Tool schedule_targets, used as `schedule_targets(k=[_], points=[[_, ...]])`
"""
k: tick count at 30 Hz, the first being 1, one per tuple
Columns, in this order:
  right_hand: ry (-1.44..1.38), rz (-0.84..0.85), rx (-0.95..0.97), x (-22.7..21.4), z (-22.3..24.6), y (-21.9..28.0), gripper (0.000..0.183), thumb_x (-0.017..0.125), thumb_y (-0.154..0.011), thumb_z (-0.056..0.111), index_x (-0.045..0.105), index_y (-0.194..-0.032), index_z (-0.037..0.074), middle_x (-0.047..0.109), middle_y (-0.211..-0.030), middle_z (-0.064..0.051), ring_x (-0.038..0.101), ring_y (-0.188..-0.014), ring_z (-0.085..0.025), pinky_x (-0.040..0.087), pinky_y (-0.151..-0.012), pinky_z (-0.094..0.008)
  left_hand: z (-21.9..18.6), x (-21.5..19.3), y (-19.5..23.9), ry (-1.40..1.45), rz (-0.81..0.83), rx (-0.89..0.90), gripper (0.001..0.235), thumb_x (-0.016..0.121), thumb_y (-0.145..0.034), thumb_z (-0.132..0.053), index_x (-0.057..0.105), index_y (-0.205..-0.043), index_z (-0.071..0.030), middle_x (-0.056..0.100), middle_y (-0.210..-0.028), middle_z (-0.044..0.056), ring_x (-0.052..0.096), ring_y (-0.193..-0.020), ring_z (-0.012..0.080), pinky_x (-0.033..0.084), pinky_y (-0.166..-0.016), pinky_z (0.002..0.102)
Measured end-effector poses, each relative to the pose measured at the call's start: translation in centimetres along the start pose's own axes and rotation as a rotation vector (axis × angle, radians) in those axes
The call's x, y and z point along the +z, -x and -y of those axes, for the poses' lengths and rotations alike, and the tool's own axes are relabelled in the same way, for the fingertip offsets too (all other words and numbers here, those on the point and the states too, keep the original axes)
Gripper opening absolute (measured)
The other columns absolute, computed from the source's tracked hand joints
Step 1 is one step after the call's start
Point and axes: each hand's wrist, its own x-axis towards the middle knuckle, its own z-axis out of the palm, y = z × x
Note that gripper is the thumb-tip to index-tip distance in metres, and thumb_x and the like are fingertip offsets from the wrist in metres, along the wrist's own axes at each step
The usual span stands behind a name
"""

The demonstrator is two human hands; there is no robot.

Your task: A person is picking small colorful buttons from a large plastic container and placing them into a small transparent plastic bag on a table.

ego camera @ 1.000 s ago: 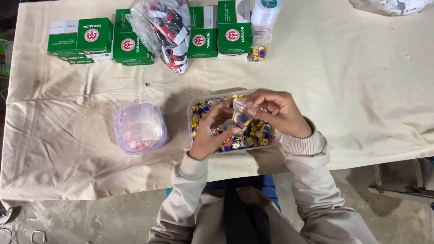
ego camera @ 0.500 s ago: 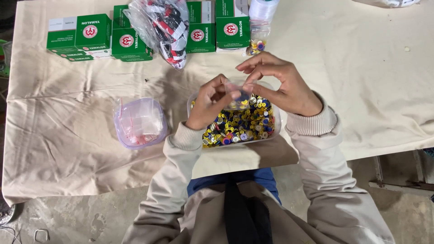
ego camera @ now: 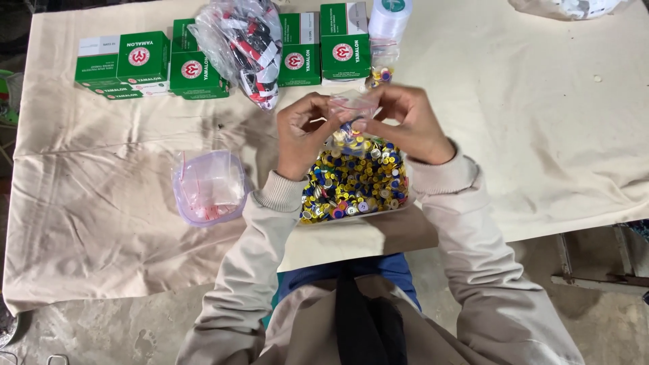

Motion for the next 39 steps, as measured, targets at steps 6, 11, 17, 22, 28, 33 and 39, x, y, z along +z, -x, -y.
schedule_targets(k=[6,11,17,22,28,33,39], points=[[-0.012,-0.082,0.056,2.4,-2.0,2.2,0.016,0.073,-0.092,-0.001,0.071,-0.108,-0.006,0.069,-0.09,-0.018,0.063,-0.072,-0.021,0.058,-0.061,-0.029,0.0,0.4,1.3,-0.272,0.002,0.078,0.012,0.077,-0.093,-0.003,0.071,-0.086,0.004,0.061,-0.065,0.012,0.062,-0.061,0.0179,0.058,-0.053,0.03],[-0.092,-0.191,0.1,1.2,-4.5,2.4,0.01,0.068,-0.096,-0.002,0.075,-0.103,-0.005,0.07,-0.087,-0.017,0.066,-0.063,-0.017,0.059,-0.054,-0.026,0.5,-0.4,2.4,-0.381,0.024,0.125,0.02,0.077,-0.096,-0.013,0.069,-0.109,0.0,0.07,-0.082,0.016,0.07,-0.074,0.025,0.06,-0.064,0.037],[0.03,-0.337,0.292,-8.2,-11.4,-1.6,0.006,0.068,-0.096,0.005,0.073,-0.099,0.001,0.069,-0.086,-0.011,0.069,-0.062,-0.016,0.052,-0.051,-0.021,-5.0,-6.8,4.1,-0.565,-0.024,0.171,0.036,0.072,-0.099,-0.014,0.063,-0.132,-0.001,0.072,-0.107,0.019,0.072,-0.1,0.036,0.058,-0.089,0.049],[0.181,-0.233,0.347,-12.4,-20.1,-3.4,0.01,0.068,-0.091,0.002,0.073,-0.099,-0.001,0.069,-0.091,-0.016,0.071,-0.067,-0.019,0.05,-0.053,-0.023,-8.7,-14.1,7.8,-0.83,-0.132,0.137,0.017,0.069,-0.102,-0.009,0.07,-0.118,-0.003,0.072,-0.111,0.016,0.07,-0.106,0.0355,0.053,-0.095,0.046],[0.037,-0.375,0.382,-13.0,-25.6,-2.4,0.018,0.077,-0.084,0.004,0.074,-0.101,0.001,0.069,-0.09,-0.01,0.071,-0.07,-0.014,0.052,-0.055,-0.019,-7.4,-21.4,13.0,-1.154,-0.207,0.05,0.023,0.076,-0.099,-0.012,0.074,-0.121,-0.008,0.073,-0.111,0.01,0.07,-0.108,0.0317,0.049,-0.102,0.042],[0.041,-0.462,0.396,-13.0,-27.5,-1.8,0.012,0.084,-0.086,0.013,0.076,-0.092,0.007,0.076,-0.089,-0.005,0.068,-0.074,-0.009,0.059,-0.062,-0.02,-4.8,-24.3,15.6,-1.431,-0.189,-0.332,0.042,0.078,-0.089,-0.037,0.073,-0.125,-0.016,0.056,-0.139,0.012,0.043,-0.134,0.0405,0.037,-0.115,0.053],[-0.002,-0.419,0.345,-12.6,-26.5,-2.2,0.01,0.082,-0.088,0.009,0.075,-0.093,0.005,0.077,-0.094,-0.009,0.069,-0.076,-0.011,0.059,-0.063,-0.021,-2.5,-24.9,15.4,-1.553,-0.178,-0.3,0.04,0.08,-0.086,-0.042,0.071,-0.114,-0.015,0.058,-0.14,0.012,0.045,-0.136,0.0411,0.043,-0.107,0.057]])
